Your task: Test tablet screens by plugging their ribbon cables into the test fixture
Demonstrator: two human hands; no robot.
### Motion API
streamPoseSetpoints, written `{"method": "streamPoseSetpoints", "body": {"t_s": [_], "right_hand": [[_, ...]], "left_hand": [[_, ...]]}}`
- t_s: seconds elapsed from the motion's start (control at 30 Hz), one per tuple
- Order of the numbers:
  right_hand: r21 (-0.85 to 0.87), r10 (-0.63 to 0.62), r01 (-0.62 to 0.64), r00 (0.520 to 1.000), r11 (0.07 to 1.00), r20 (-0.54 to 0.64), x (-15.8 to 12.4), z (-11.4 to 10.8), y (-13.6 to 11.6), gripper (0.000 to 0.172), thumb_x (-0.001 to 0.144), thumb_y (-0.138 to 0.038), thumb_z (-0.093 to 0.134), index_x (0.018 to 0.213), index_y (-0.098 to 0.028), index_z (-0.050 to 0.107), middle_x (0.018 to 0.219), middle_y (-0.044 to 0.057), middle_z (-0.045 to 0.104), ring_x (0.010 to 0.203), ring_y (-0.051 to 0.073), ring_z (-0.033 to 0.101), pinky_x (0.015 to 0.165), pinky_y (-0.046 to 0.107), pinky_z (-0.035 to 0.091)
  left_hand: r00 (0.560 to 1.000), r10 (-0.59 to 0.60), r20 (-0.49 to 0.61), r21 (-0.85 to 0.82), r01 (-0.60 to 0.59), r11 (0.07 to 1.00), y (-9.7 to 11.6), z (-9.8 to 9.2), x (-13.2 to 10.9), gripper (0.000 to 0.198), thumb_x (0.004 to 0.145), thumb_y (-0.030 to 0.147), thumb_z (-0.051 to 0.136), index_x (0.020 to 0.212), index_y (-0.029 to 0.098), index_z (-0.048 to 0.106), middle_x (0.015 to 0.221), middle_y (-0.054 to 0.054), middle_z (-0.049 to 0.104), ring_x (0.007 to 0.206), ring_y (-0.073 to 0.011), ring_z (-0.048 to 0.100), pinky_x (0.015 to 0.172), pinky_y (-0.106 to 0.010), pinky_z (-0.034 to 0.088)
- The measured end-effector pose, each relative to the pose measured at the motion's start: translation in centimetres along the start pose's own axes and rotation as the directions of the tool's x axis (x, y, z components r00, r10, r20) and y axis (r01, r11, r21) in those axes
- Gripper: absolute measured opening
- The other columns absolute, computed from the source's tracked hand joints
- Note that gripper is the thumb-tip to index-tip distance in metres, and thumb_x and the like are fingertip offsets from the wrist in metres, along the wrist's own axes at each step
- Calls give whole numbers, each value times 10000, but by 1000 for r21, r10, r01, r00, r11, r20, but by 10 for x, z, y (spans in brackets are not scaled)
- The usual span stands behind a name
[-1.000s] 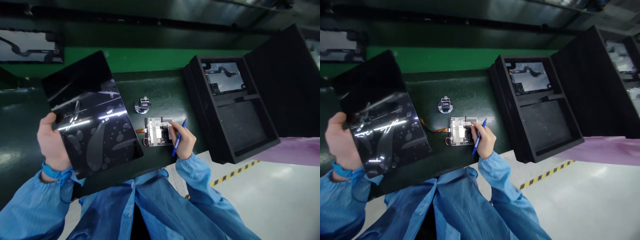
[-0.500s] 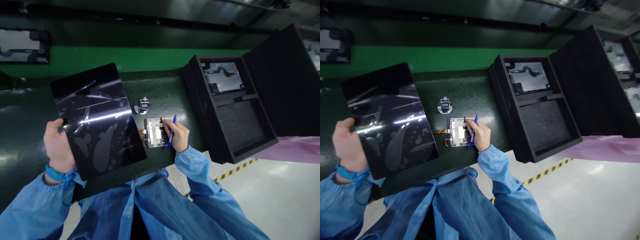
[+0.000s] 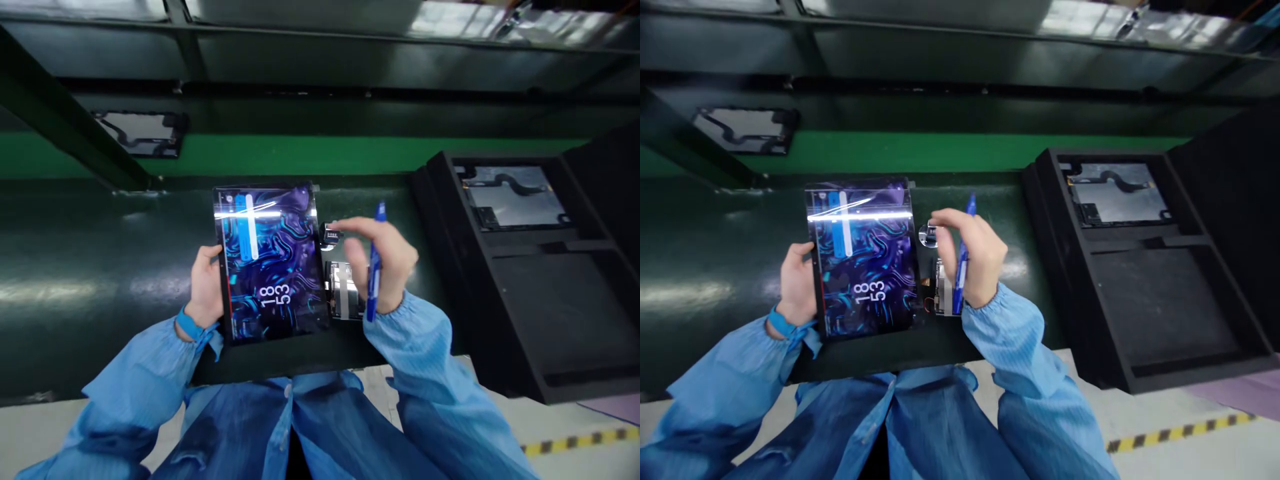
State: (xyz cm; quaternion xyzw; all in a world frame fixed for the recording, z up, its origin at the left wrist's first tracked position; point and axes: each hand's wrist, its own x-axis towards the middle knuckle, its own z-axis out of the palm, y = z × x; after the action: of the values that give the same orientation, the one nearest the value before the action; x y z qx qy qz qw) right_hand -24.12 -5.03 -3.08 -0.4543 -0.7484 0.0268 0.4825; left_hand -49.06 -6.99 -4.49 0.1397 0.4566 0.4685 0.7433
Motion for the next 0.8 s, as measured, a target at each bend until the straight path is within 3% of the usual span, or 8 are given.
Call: {"method": "streamPoseSetpoints", "body": {"t_s": [0.07,0.17,0.33,0.47,0.57,0.63,0.7,0.8], "right_hand": [[88,-189,179,973,980,131,4,7,-6,196,964,-236,512,1102,-219,650,1046,25,751,971,193,704,872,370,578],[103,-397,383,883,918,251,-4,14,-6,195,956,-262,539,1126,-222,626,1124,22,747,1088,214,677,1014,434,509],[-156,-262,295,944,943,200,-19,24,-9,197,917,-205,579,1104,-239,633,1205,23,722,1170,249,638,1082,483,427],[-23,-364,396,865,918,344,-21,26,-19,168,975,-310,542,1065,-214,647,1267,38,692,1255,237,590,1104,473,426],[153,-464,438,826,886,320,-8,13,-25,262,1011,-377,469,1113,-214,647,1289,51,679,1292,222,567,1062,418,486],[149,-390,363,889,920,240,11,3,-26,269,1015,-351,449,1127,-222,657,1242,52,700,1192,220,634,967,376,541],[41,-229,225,962,973,150,35,-4,-23,257,1009,-304,451,1052,-221,691,1036,46,754,948,209,707,814,345,562],[-195,-31,65,985,979,169,68,-3,-8,258,992,-341,499,950,-190,703,724,31,709,665,192,668,628,311,480]], "left_hand": [[1000,-11,2,-28,11,1000,-1,1,0,310,613,421,545,820,243,691,723,-35,743,861,-339,728,690,-448,598],[1000,-13,0,-64,13,998,-4,1,1,302,621,411,547,827,239,685,729,-41,745,858,-339,731,704,-448,598],[1000,-24,1,-81,24,996,-9,2,-1,295,615,409,563,821,238,686,738,-43,749,873,-348,731,727,-460,598],[998,-66,13,-93,66,993,-13,1,-1,312,618,420,574,831,225,693,765,-55,756,883,-353,730,741,-465,597],[995,-99,24,-113,101,988,-15,-1,-1,327,643,421,565,857,214,699,785,-59,760,879,-347,731,748,-458,596],[993,-120,-4,-160,117,980,-16,-2,0,339,657,413,551,871,198,703,793,-63,762,871,-345,733,750,-449,597],[989,-138,-46,-219,124,968,-16,-2,0,356,668,391,524,882,171,705,795,-71,762,864,-346,734,754,-443,597],[981,-173,-91,-261,145,955,-14,-1,-1,385,654,346,484,878,126,707,769,-88,756,855,-352,734,763,-446,594]]}}
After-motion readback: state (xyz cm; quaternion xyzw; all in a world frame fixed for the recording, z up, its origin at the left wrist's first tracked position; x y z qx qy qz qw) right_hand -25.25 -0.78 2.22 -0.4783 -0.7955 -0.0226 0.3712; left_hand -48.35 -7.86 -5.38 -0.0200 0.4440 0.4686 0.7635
